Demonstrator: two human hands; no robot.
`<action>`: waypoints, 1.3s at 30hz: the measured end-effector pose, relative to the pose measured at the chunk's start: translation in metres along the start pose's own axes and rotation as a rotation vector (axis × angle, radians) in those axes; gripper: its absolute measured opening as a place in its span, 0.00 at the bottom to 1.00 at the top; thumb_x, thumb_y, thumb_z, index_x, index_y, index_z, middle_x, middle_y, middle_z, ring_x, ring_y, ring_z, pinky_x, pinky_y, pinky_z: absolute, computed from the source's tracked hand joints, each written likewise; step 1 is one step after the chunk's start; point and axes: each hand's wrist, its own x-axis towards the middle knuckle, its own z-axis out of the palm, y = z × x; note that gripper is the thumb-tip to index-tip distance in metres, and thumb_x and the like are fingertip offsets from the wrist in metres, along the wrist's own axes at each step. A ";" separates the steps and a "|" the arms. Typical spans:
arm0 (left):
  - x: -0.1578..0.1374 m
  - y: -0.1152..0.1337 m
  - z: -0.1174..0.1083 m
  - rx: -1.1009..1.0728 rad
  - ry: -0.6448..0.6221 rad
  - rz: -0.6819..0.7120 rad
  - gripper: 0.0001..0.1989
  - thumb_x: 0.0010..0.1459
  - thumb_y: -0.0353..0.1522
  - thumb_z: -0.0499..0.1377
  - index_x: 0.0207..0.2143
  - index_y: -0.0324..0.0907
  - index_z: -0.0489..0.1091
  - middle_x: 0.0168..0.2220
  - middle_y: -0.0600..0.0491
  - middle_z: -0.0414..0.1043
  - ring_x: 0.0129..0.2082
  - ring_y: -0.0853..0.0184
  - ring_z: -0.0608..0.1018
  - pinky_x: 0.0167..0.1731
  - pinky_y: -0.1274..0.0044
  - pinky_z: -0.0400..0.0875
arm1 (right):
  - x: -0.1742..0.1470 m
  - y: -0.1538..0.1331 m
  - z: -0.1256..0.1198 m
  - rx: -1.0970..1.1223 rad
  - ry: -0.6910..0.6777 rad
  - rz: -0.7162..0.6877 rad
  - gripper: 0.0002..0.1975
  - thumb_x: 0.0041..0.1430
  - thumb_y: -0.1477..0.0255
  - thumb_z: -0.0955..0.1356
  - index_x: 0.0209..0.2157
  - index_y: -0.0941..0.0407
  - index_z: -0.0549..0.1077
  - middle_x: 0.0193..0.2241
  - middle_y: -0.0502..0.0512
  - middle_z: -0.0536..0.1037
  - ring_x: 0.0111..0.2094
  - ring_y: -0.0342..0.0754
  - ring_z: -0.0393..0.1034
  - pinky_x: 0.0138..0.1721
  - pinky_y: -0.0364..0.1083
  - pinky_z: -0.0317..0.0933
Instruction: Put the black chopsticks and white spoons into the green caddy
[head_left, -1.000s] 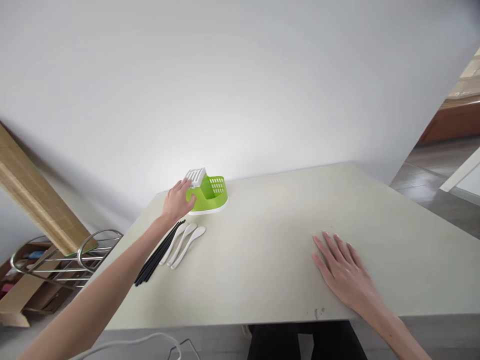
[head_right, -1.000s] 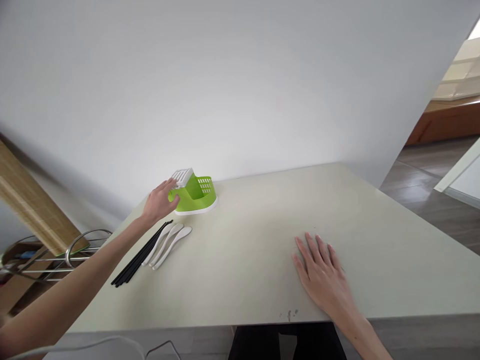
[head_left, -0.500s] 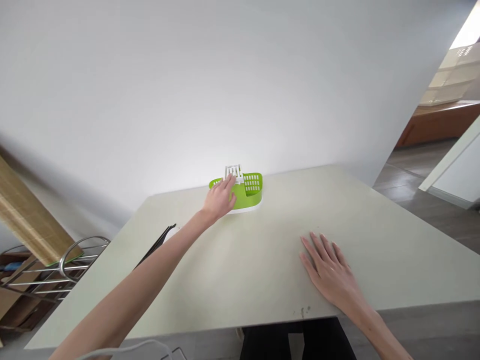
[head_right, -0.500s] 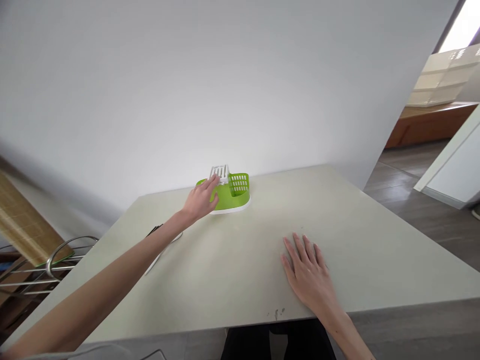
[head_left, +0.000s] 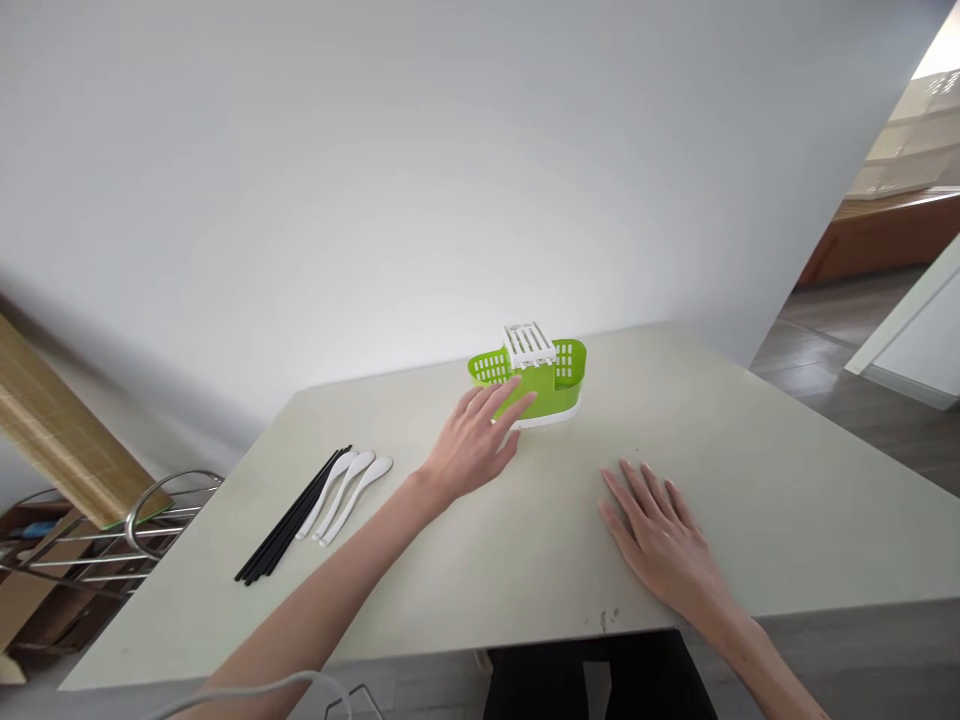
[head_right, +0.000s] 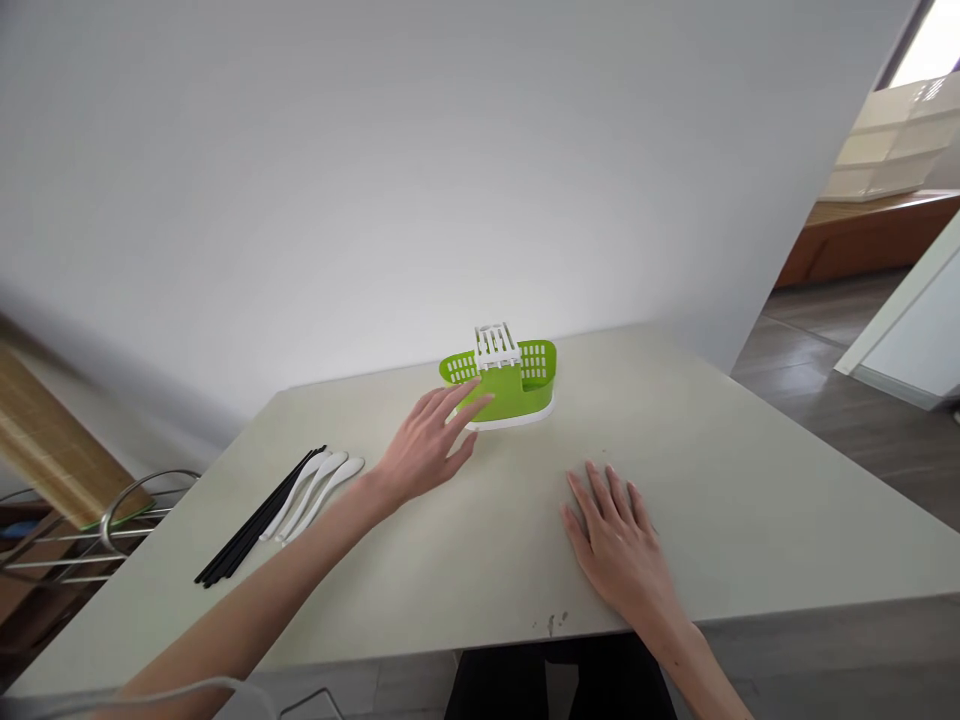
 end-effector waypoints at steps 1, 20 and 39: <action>-0.016 -0.002 -0.003 -0.025 0.024 -0.031 0.25 0.72 0.33 0.53 0.69 0.47 0.60 0.69 0.43 0.64 0.66 0.55 0.70 0.64 0.60 0.65 | 0.000 0.000 0.000 -0.001 -0.005 0.001 0.34 0.75 0.53 0.51 0.73 0.53 0.62 0.75 0.56 0.56 0.75 0.59 0.46 0.74 0.63 0.43; -0.302 -0.112 -0.045 0.050 0.008 -1.138 0.25 0.65 0.51 0.49 0.47 0.42 0.72 0.47 0.42 0.77 0.48 0.52 0.78 0.52 0.62 0.71 | -0.007 0.010 0.003 -0.006 -0.010 -0.020 0.35 0.74 0.52 0.51 0.73 0.53 0.60 0.75 0.56 0.55 0.75 0.59 0.47 0.73 0.63 0.46; -0.309 -0.136 -0.039 0.033 -0.254 -1.242 0.34 0.63 0.52 0.49 0.56 0.36 0.73 0.56 0.34 0.72 0.58 0.47 0.75 0.62 0.59 0.66 | -0.009 0.013 0.001 -0.003 -0.020 -0.020 0.36 0.74 0.50 0.50 0.73 0.53 0.60 0.75 0.55 0.56 0.75 0.59 0.48 0.73 0.63 0.46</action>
